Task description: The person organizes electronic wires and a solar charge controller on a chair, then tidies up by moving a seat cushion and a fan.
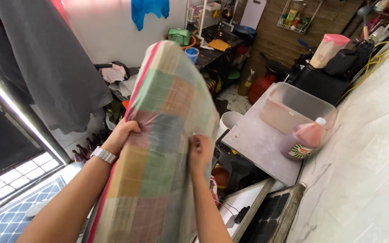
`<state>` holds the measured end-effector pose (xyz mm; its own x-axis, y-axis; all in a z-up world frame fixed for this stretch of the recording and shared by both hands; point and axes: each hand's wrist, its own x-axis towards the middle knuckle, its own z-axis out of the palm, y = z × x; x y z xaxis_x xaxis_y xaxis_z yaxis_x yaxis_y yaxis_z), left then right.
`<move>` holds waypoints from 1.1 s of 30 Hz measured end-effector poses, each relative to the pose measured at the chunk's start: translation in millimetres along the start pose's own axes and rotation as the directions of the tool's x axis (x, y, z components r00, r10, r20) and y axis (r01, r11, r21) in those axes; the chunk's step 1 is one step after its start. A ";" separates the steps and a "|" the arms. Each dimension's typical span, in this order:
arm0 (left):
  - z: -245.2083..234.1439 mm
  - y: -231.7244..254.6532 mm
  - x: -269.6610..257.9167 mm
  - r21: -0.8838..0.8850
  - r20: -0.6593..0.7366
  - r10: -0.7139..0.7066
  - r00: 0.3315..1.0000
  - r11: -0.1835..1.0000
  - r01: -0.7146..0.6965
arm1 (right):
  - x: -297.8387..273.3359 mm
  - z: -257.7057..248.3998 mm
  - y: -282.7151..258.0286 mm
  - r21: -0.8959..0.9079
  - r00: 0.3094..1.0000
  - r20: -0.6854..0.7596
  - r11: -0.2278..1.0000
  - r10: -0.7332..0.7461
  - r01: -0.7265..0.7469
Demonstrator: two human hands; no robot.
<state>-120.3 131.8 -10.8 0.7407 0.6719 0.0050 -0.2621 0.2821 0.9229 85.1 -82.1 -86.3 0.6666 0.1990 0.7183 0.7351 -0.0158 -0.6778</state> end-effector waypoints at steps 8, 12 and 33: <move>1.2 51.2 -24.7 0.013 0.074 0.049 0.996 0.999 -0.050 | -101.4 -19.2 287.8 -0.671 0.540 0.238 0.538 0.807 -0.510; 1.2 59.9 -24.1 0.049 0.077 0.089 0.993 0.994 -0.093 | -63.9 0.9 152.8 -0.096 0.908 0.035 0.906 0.418 -0.413; 16.6 80.6 -31.0 -0.033 0.097 0.317 0.943 0.948 -0.315 | -248.3 7.5 236.8 -0.192 0.846 0.534 0.976 0.019 0.099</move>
<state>-154.2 122.3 69.9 0.6759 0.6566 0.3346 -0.5023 0.0783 0.8611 92.8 -127.9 -426.4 0.5118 0.6907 0.5109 0.8075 -0.1837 -0.5605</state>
